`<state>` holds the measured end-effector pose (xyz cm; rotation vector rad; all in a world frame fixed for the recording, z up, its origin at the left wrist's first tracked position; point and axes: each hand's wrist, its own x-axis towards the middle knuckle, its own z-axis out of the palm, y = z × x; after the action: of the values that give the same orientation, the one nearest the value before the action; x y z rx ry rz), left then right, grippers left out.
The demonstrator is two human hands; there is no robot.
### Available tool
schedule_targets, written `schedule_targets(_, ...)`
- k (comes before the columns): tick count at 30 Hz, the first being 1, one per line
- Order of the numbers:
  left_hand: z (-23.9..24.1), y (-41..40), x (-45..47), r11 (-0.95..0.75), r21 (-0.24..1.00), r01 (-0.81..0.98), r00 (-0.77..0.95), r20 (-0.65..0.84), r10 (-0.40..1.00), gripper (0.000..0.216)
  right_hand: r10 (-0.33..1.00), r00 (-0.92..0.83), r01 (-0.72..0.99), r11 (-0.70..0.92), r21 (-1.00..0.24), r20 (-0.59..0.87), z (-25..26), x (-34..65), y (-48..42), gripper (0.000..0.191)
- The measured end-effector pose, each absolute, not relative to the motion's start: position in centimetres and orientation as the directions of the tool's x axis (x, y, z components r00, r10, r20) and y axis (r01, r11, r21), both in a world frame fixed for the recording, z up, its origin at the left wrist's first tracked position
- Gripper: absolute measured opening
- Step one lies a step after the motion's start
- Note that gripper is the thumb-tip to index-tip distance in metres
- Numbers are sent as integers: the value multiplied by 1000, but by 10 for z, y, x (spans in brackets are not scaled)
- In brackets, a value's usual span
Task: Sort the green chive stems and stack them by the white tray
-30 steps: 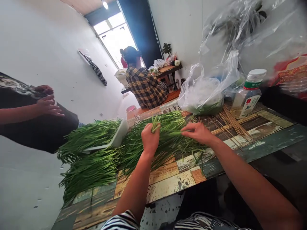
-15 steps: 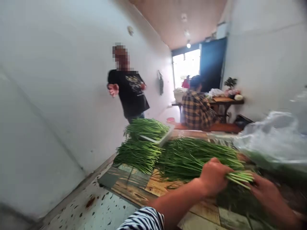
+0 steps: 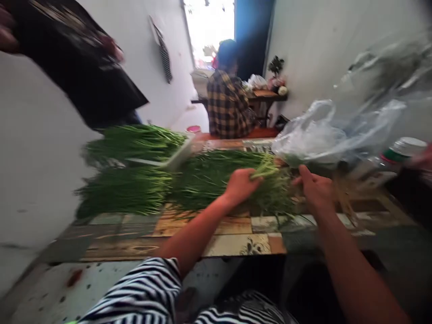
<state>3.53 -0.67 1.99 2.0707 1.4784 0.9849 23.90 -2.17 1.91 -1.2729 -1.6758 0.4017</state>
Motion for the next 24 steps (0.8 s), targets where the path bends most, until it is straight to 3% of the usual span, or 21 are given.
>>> schedule_targets(2, 8, 1, 37, -319, 724, 612, 173, 271, 947, 19, 830, 75, 648, 380, -660, 552, 14, 234, -21, 45)
schedule_targets(6, -6, 4, 42, -344, 757, 555, 216, 268, 939, 15, 753, -156, 724, 527, -445, 639, 3, 228, -16, 34)
schedule_targets(10, -7, 3, 42, -348, 784, 513, 245, 255, 936, 12, 724, -322, 749, 589, -304, 610, 0, 227, -7, 18)
schedule_targets(12, -6, 4, 41, -352, 795, 494, 245, 261, 934, 13, 754, -322, 742, 577, -342, 573, -1, 228, -4, 17)
schedule_targets(18, -8, 4, 42, -410, 757, 508, 275, 308, 911, 17, 897, -197, 622, 426, -657, 396, 1, 229, -5, 20)
schedule_targets(24, -9, 1, 47, -446, 723, 528, 325, 314, 892, 19, 886, -268, 553, 463, -693, 378, -3, 230, -5, 19)
